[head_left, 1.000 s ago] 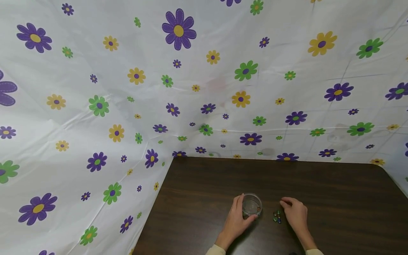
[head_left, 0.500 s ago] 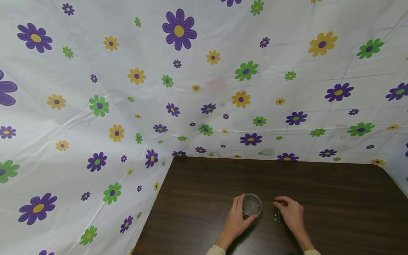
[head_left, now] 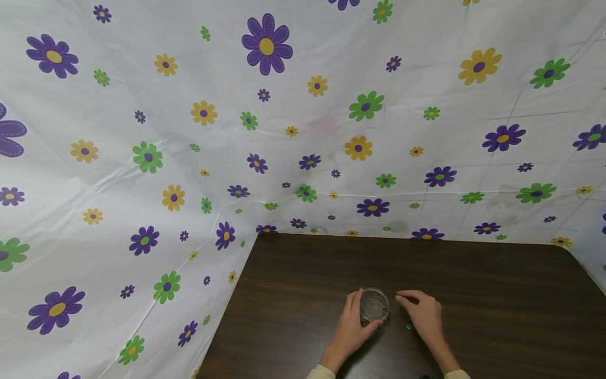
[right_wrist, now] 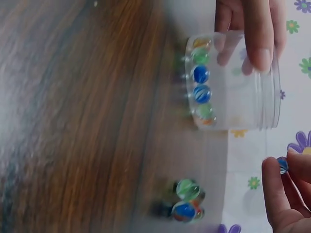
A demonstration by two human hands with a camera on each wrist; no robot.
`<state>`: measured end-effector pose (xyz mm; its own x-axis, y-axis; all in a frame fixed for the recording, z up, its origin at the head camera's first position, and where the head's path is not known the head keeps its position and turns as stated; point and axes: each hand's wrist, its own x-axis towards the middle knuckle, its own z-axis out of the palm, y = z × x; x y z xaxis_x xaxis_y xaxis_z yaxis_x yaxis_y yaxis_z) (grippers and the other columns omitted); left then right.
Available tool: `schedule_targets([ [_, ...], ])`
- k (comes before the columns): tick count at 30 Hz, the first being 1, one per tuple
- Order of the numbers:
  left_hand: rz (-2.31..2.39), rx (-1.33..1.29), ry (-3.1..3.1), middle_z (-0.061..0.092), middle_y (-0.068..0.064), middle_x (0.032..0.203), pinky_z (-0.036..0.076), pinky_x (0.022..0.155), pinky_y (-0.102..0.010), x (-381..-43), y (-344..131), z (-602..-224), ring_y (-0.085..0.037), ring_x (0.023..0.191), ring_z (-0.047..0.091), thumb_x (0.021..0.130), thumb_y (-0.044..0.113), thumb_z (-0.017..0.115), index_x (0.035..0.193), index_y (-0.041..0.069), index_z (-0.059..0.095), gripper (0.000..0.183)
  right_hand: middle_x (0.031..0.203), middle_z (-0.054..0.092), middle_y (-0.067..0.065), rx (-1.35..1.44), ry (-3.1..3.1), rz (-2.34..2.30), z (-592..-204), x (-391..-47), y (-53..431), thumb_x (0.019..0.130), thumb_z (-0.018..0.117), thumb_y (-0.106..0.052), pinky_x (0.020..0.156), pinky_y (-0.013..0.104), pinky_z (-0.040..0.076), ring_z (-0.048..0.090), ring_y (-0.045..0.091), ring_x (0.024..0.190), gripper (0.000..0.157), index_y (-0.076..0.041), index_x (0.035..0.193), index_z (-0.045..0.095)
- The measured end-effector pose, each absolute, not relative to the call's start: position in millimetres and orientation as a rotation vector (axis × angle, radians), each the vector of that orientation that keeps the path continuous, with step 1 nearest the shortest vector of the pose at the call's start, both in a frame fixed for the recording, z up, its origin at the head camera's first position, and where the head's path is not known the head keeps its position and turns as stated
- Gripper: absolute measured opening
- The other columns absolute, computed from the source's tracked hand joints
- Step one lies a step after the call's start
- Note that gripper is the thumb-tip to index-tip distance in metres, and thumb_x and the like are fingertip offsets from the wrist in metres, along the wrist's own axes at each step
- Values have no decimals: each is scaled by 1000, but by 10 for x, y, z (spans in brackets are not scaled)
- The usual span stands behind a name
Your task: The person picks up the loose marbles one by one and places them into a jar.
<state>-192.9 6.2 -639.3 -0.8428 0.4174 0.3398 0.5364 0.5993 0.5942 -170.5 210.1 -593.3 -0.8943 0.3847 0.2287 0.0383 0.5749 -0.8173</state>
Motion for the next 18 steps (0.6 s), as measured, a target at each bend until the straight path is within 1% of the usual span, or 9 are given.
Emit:
schedule_targets([
  [4, -1063, -806, -2636, 48, -9, 144, 55, 94, -37, -1923, 55, -6403, -24, 125, 59, 95, 48, 73, 156, 1, 39, 84, 91, 78, 7, -328, -2405, 1258, -5890, -1704, 2032, 85, 86, -9, 66, 18, 48, 69, 11, 79, 7, -7, 91, 83],
  [11, -1061, -817, -2609, 49, -9, 143, 55, 93, -37, -1926, 54, -6408, -23, 124, 60, 95, 47, 74, 155, 1, 40, 83, 92, 78, 6, -264, -2317, 1320, -5871, -1726, 1914, 81, 87, -1, 68, 9, 47, 68, 2, 80, 11, -5, 90, 82],
  [15, -1070, -817, -2616, 49, -9, 143, 55, 93, -37, -1929, 57, -6411, -23, 124, 60, 95, 46, 74, 155, 1, 39, 83, 92, 77, 9, -227, -2281, 1363, -5875, -1730, 1852, 81, 87, 2, 67, 9, 48, 68, 2, 79, 13, -3, 91, 81],
  [18, -1069, -816, -2626, 49, -10, 143, 55, 94, -37, -1932, 58, -6414, -23, 124, 59, 96, 46, 74, 155, 0, 38, 83, 92, 77, 9, -212, -2285, 1382, -5878, -1733, 1813, 80, 87, 2, 66, 10, 49, 69, 4, 79, 13, -3, 91, 81],
])
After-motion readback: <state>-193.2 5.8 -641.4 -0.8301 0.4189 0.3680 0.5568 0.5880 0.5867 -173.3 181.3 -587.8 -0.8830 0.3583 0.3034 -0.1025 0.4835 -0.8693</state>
